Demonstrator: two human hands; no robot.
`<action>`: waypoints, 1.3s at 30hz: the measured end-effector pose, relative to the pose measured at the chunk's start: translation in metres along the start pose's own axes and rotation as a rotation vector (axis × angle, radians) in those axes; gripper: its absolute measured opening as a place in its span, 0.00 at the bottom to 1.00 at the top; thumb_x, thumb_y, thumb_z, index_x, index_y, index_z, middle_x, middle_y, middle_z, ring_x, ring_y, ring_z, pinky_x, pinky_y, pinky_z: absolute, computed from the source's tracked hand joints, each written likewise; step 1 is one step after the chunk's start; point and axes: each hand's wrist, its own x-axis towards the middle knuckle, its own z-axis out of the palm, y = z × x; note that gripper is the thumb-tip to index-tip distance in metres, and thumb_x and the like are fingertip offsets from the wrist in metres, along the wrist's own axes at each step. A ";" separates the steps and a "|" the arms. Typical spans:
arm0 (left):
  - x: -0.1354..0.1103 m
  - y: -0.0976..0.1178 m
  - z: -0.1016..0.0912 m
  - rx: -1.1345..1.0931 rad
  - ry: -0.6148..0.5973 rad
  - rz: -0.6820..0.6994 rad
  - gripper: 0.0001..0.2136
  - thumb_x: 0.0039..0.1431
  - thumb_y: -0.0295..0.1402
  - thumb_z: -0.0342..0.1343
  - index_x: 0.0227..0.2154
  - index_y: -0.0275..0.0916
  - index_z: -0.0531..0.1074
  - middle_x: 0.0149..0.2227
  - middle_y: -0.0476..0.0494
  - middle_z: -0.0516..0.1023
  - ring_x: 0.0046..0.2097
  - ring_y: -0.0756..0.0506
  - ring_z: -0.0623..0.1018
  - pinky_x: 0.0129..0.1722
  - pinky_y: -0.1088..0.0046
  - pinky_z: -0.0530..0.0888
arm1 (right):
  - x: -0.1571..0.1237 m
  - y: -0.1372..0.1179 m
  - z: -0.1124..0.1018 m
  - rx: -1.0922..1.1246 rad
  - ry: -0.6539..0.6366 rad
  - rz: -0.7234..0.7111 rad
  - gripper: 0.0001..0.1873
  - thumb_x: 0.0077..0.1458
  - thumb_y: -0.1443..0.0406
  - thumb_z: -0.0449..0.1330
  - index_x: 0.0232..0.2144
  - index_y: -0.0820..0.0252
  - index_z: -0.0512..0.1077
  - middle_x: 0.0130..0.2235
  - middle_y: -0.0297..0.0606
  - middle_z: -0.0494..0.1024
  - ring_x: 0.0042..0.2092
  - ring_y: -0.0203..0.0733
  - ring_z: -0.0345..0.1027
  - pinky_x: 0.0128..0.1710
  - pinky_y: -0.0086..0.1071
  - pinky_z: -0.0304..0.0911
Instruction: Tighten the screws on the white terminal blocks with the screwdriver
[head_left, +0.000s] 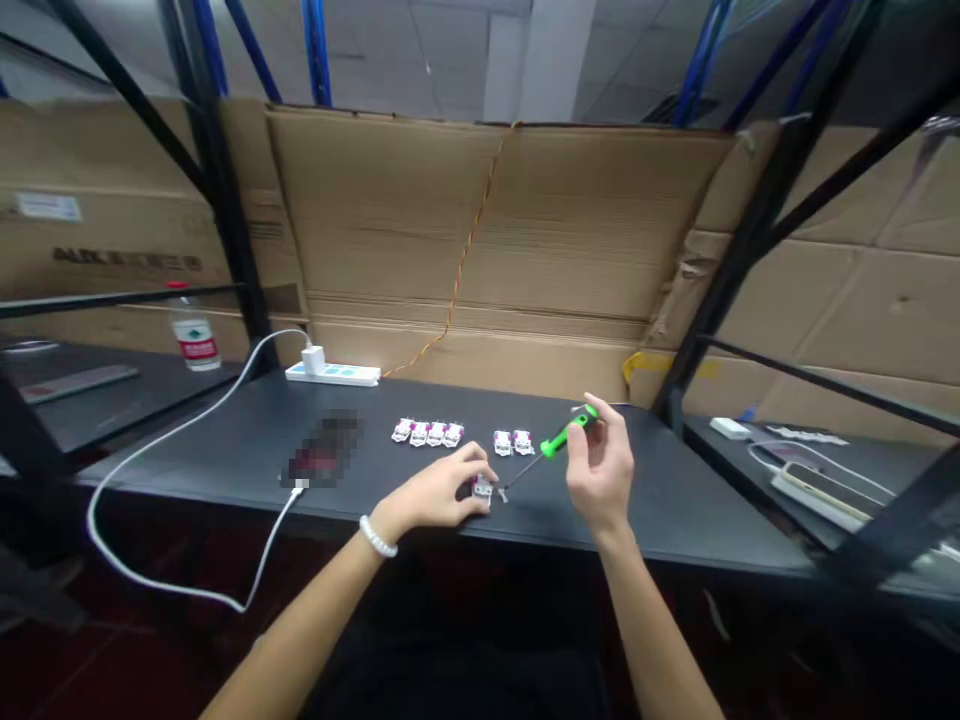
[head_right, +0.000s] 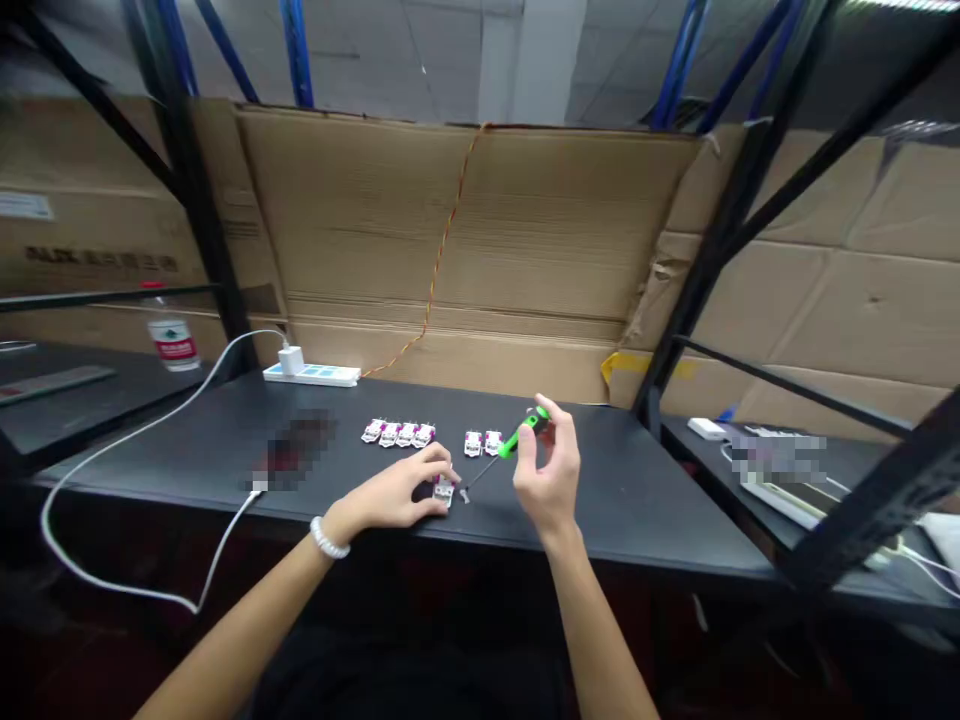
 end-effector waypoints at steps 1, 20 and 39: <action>0.000 0.000 0.000 0.008 0.005 -0.009 0.15 0.63 0.37 0.67 0.52 0.43 0.79 0.59 0.39 0.69 0.48 0.42 0.80 0.55 0.63 0.76 | 0.000 0.001 0.001 0.009 0.002 0.009 0.21 0.68 0.58 0.60 0.60 0.58 0.72 0.46 0.44 0.77 0.42 0.45 0.74 0.45 0.42 0.75; 0.002 0.007 -0.001 0.112 -0.012 0.191 0.10 0.65 0.33 0.68 0.48 0.42 0.81 0.56 0.39 0.78 0.58 0.37 0.76 0.62 0.59 0.72 | -0.001 0.018 0.009 0.030 0.007 0.131 0.22 0.63 0.55 0.65 0.54 0.59 0.73 0.42 0.42 0.80 0.40 0.44 0.78 0.40 0.38 0.76; 0.002 0.010 0.007 0.201 -0.055 0.227 0.08 0.70 0.32 0.62 0.48 0.41 0.83 0.48 0.41 0.85 0.55 0.38 0.77 0.58 0.60 0.73 | 0.004 0.017 0.002 0.015 0.012 0.134 0.20 0.63 0.54 0.65 0.52 0.58 0.73 0.42 0.42 0.80 0.40 0.46 0.78 0.41 0.41 0.76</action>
